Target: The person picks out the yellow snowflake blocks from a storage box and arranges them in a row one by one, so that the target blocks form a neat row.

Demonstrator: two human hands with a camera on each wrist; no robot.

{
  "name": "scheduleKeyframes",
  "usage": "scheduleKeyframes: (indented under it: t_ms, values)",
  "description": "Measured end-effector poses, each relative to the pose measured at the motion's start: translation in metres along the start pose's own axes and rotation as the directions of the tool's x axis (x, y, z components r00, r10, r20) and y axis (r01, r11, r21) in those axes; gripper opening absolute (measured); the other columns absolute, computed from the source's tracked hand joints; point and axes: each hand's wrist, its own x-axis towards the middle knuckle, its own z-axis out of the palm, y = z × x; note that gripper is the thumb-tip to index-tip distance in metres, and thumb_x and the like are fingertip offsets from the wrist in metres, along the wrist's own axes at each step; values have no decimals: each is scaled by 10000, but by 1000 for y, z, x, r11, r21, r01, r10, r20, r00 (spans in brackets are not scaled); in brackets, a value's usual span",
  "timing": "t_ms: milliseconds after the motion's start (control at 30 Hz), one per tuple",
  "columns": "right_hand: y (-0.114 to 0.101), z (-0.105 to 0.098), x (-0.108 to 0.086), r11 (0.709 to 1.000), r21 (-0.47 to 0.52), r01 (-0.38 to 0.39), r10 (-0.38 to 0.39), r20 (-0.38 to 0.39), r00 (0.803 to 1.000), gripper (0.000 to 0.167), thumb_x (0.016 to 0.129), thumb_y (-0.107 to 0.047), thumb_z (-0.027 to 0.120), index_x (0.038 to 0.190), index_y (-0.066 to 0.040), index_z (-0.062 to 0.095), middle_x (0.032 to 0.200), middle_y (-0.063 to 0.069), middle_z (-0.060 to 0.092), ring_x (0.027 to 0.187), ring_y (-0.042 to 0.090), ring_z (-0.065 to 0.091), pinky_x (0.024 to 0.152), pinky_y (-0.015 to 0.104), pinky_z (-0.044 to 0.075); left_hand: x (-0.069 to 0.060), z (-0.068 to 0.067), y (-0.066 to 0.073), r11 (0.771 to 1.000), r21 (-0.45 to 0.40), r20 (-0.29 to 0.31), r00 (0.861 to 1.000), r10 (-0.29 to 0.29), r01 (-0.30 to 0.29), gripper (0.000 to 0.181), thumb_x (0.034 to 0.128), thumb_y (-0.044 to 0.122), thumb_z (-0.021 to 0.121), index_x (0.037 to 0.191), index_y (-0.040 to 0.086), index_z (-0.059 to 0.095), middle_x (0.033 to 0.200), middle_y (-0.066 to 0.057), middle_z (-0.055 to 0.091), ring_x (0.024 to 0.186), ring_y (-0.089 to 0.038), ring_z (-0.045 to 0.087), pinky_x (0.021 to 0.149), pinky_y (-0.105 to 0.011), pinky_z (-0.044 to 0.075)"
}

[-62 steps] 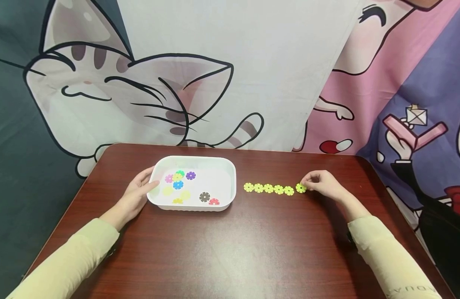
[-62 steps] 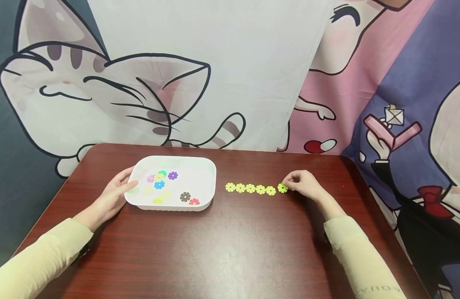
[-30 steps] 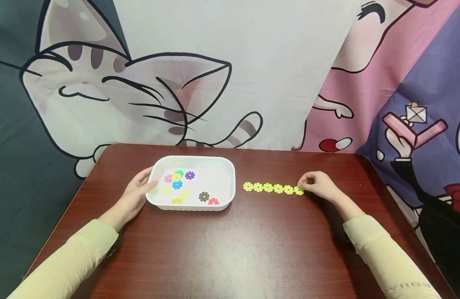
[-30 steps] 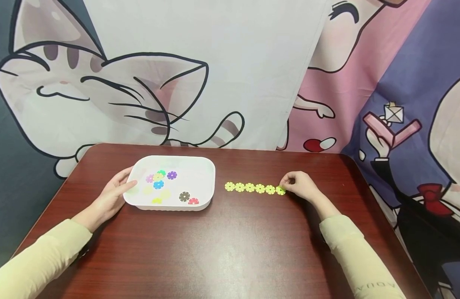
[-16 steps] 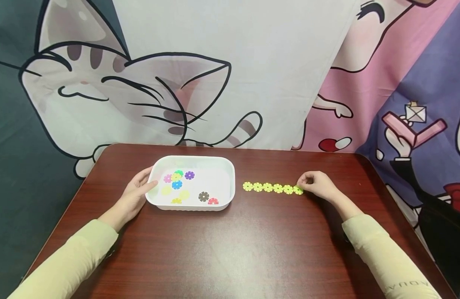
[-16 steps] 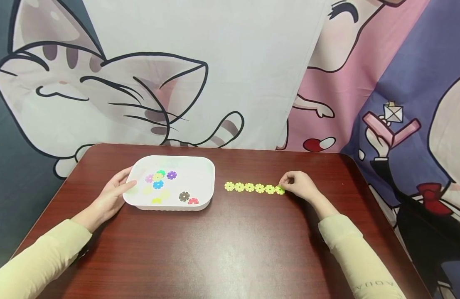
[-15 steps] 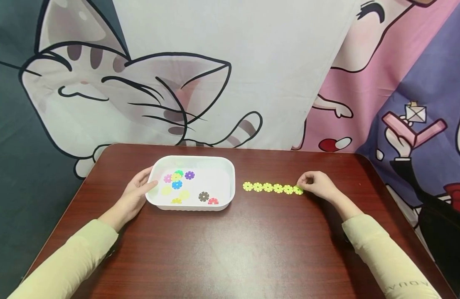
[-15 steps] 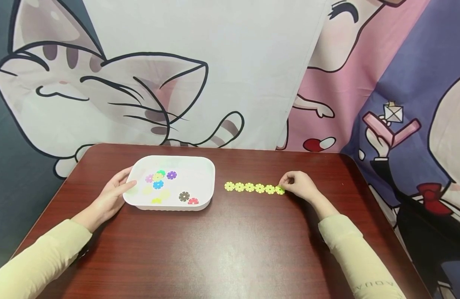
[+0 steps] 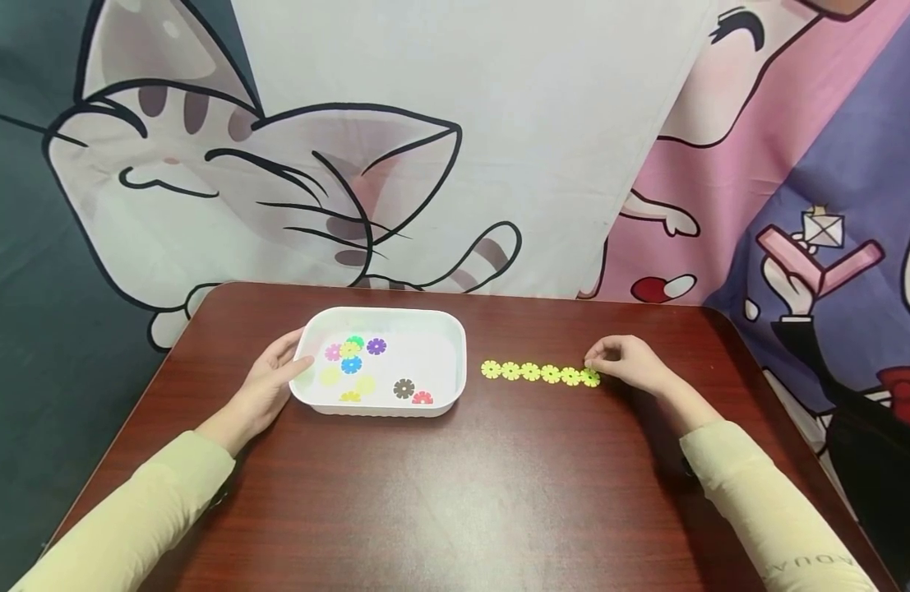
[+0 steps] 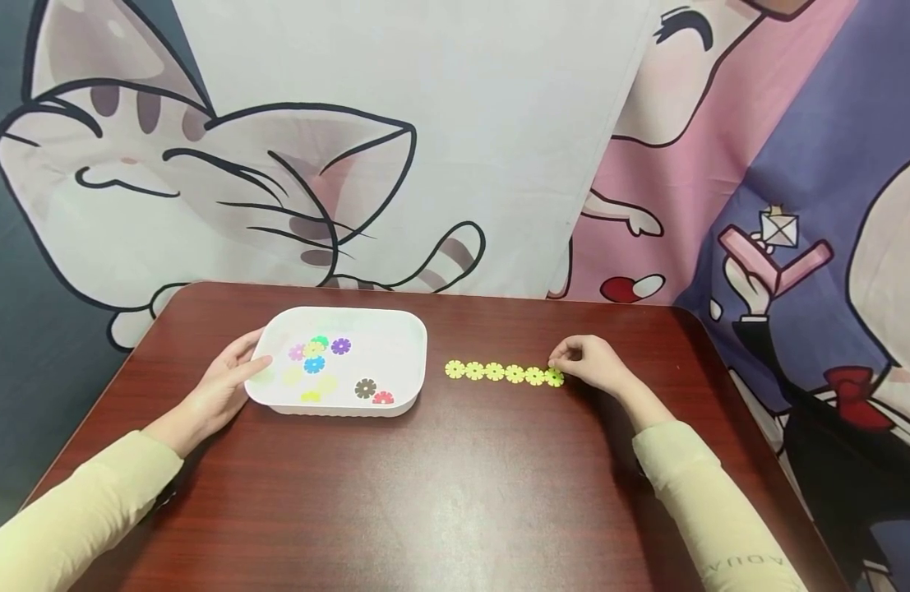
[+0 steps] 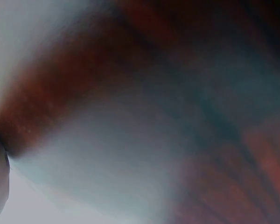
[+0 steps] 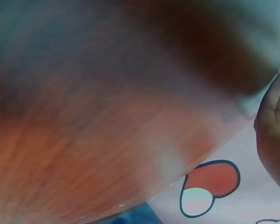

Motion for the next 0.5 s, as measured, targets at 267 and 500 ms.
scheduleKeyframes:
  t_ms: [267,500]
  values:
    - [-23,3,12,999,10,32,-33,4,999,93,957,-153,785,1010,-78,799,926,58,789,814,30,653,779,201,518,1,1,0,1000,-6,-7,1000,-8,8,722,1085,157,610,1684,102,211,1772,-179,162,1405,-33,419,980,-67,487]
    - [-49,13,28,996,44,77,-76,-15,997,77,945,-142,790,1000,-89,803,917,56,785,842,48,667,803,210,520,1,1,0,1000,-15,-11,1000,-2,2,718,1086,132,599,1685,89,205,1777,-175,155,1475,-71,375,988,-57,472]
